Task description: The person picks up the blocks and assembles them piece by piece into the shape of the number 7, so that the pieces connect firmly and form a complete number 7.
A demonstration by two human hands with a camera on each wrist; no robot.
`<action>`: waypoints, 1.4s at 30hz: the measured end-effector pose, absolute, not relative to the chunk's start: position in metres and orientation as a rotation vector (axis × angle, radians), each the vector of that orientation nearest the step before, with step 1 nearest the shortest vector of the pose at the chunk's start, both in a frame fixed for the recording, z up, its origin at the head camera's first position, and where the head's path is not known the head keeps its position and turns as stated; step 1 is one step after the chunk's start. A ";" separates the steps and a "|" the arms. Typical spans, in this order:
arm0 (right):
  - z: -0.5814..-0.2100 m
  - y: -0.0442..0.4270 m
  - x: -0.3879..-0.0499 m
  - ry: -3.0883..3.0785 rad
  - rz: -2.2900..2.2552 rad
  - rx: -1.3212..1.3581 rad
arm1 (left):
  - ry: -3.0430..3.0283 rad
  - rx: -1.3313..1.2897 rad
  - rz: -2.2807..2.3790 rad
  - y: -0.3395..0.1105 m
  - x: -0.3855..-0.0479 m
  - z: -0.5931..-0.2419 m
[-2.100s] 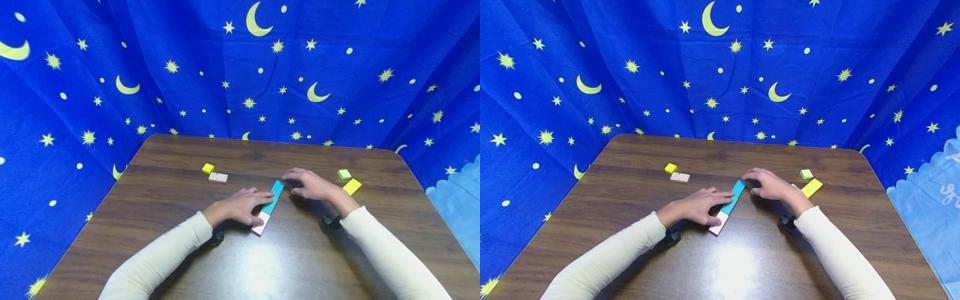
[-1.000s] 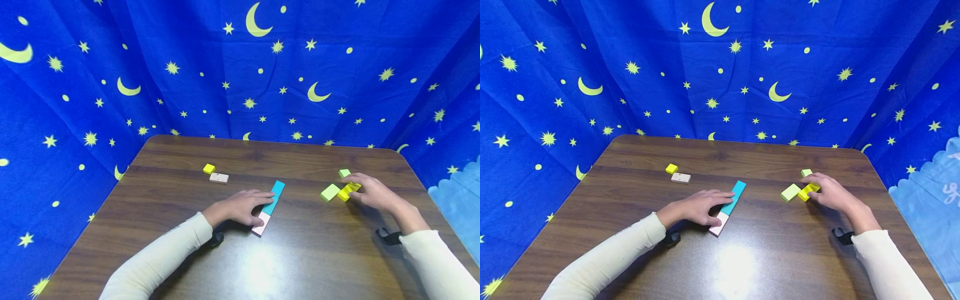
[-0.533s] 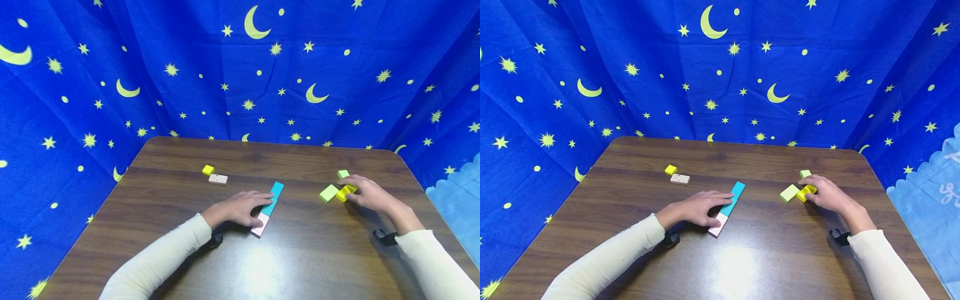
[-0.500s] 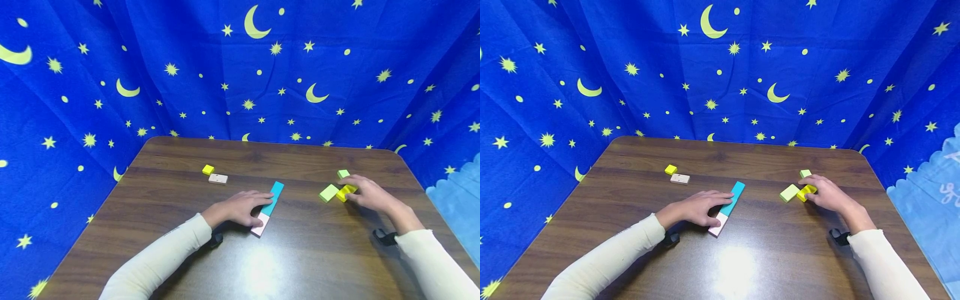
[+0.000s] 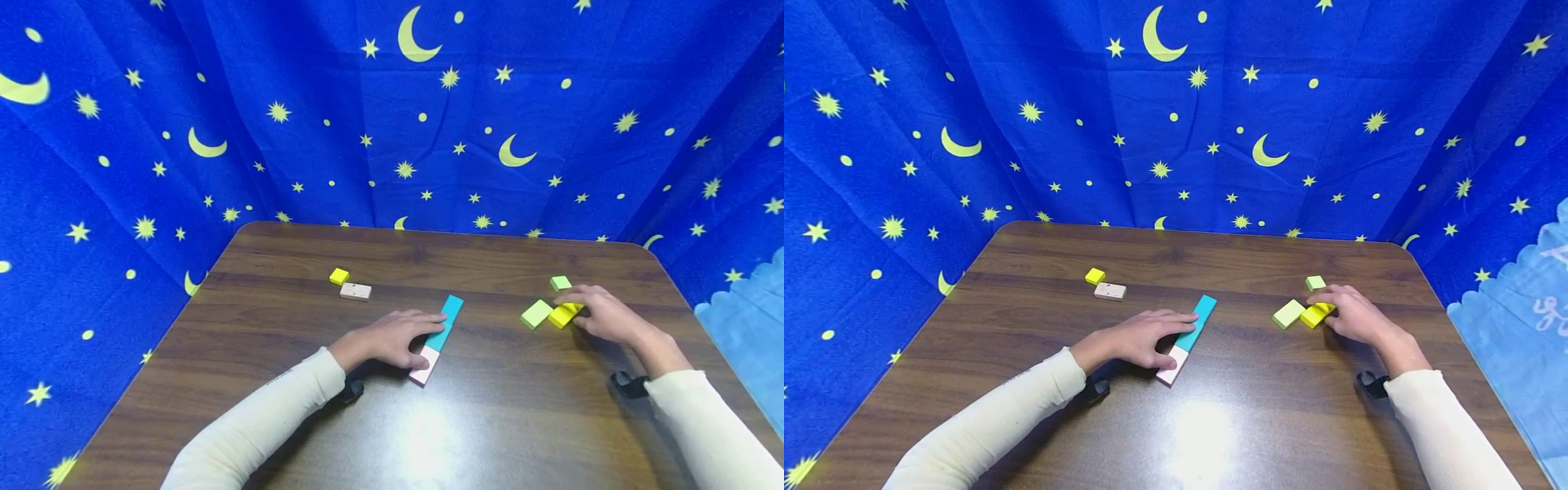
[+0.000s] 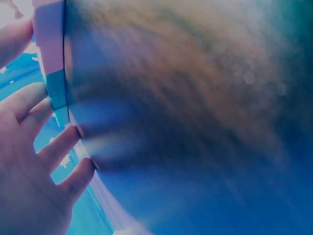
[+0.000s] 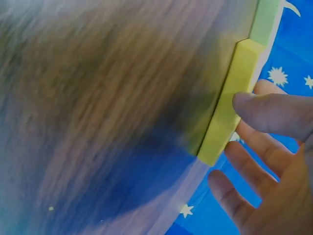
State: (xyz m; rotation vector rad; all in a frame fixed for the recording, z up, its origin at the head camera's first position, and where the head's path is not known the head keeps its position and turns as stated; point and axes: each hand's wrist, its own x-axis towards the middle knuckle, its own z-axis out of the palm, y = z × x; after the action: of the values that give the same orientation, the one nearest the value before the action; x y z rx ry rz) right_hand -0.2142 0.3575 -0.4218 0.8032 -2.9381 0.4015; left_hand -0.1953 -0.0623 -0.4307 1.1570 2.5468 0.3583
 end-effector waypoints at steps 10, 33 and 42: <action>-0.429 0.362 -0.215 -2.909 0.307 0.791 | 2.546 1.157 0.363 -0.062 -0.195 -0.431; -0.418 0.368 -0.213 -2.894 0.305 0.803 | 2.540 1.146 0.363 -0.071 -0.181 -0.427; -0.405 0.356 -0.226 -2.834 0.285 0.857 | 2.534 1.137 0.406 -0.073 -0.176 -0.427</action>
State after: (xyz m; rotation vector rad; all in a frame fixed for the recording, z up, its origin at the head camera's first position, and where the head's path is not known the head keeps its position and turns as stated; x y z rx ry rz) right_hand -0.2257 0.3556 -0.4051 0.8568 -2.8343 0.2845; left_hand -0.1765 -0.0726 -0.4273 1.1366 2.5337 0.4059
